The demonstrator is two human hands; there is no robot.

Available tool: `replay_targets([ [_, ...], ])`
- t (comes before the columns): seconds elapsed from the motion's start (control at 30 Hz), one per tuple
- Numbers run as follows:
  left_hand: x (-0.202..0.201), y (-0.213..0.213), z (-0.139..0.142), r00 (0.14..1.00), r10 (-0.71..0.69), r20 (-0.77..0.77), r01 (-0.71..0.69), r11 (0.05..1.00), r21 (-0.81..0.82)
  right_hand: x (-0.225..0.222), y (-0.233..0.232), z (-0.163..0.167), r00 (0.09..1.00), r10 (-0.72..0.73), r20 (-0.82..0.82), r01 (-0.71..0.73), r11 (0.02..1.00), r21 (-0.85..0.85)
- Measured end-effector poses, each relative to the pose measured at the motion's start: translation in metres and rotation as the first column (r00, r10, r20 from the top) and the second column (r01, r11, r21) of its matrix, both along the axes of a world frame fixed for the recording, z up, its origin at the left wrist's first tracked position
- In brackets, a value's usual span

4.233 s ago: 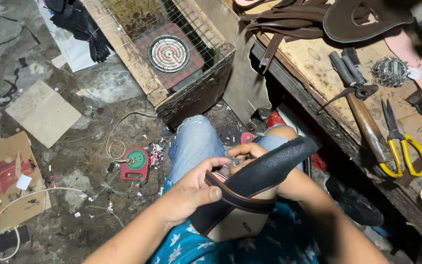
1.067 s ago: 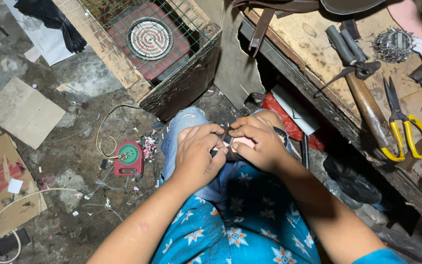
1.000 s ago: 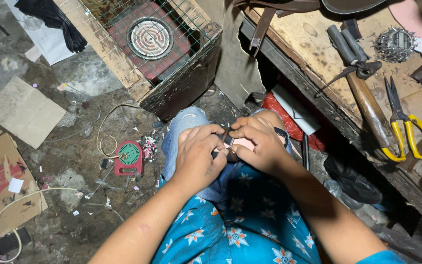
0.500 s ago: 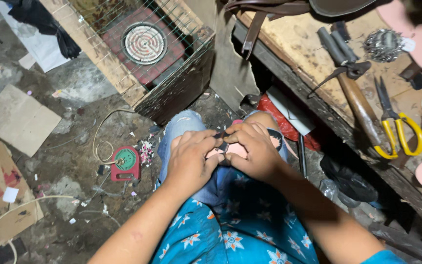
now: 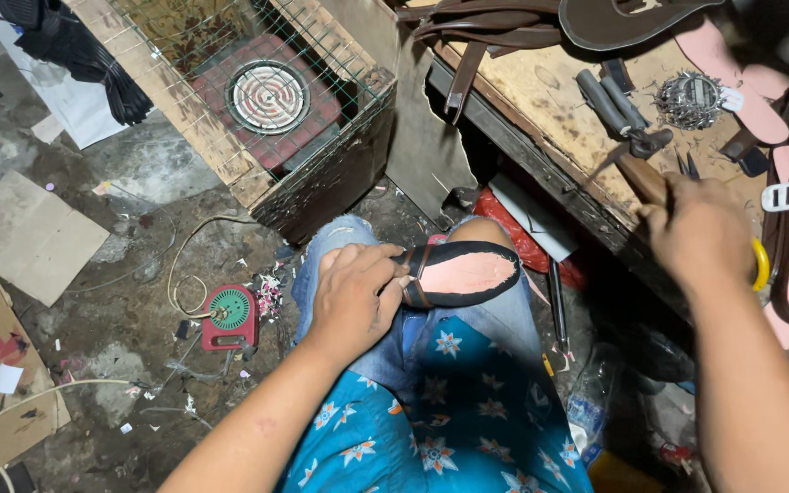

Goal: The person sits on the floor of a shoe workshop and assembles a shoe: they use pliers to fit a brown strap onto a black shoe upper, hammer the strap ends, hold the upper over a small burner to heat it, press the upper onto a shoe last, and fit a pink insole into the shoe.

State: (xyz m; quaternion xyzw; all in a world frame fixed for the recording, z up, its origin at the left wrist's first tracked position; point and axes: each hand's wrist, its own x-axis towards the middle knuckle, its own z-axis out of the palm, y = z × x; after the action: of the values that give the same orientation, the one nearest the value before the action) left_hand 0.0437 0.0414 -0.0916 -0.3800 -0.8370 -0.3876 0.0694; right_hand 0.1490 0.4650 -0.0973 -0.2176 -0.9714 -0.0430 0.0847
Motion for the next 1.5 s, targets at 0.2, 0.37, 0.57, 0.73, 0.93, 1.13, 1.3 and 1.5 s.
replay_targets([
  [0.2, -0.002, -0.001, 0.001, 1.000, 0.008, -0.001, -0.008, 1.000, 0.020, 0.032, -0.041, 0.044, 0.990, -0.098, 0.103, 0.104, 0.993, -0.058],
  [0.37, -0.002, -0.001, 0.002, 1.000, 0.003, 0.003, -0.003, 1.000, 0.016, 0.046, -0.120, 0.036, 0.994, -0.091, 0.054, 0.103, 0.696, -0.711],
  [0.57, -0.003, -0.001, -0.001, 0.999, 0.011, 0.031, -0.011, 1.000, 0.014, 0.054, -0.206, 0.026, 0.909, 0.165, -0.383, -0.406, 0.555, -0.726],
  [0.73, -0.004, -0.005, 0.006, 0.999, -0.036, 0.024, 0.036, 0.999, 0.022, 0.027, -0.218, 0.019, 0.904, 0.393, -0.167, -0.390, 0.600, -0.699],
  [0.93, -0.007, -0.009, 0.010, 0.999, -0.052, 0.011, 0.052, 0.994, -0.093, 0.042, -0.208, 0.068, 0.882, 0.293, -0.369, -0.471, 0.572, -0.671],
  [1.13, -0.006, -0.008, 0.001, 0.999, 0.022, 0.043, -0.019, 0.997, -0.079, 0.016, -0.240, 0.060, 0.888, 0.229, -0.400, -0.461, 0.425, -0.779],
  [1.3, -0.009, -0.007, 0.001, 0.998, 0.025, 0.063, -0.021, 0.998, -0.066, 0.031, -0.218, 0.055, 0.783, 0.399, -0.477, -0.617, 0.408, -0.673],
  [1.5, -0.015, -0.006, 0.000, 0.999, 0.015, 0.046, -0.011, 0.997, -0.082, 0.036, -0.216, 0.041, 0.960, 0.127, -0.249, -0.278, 0.514, -0.812],
])
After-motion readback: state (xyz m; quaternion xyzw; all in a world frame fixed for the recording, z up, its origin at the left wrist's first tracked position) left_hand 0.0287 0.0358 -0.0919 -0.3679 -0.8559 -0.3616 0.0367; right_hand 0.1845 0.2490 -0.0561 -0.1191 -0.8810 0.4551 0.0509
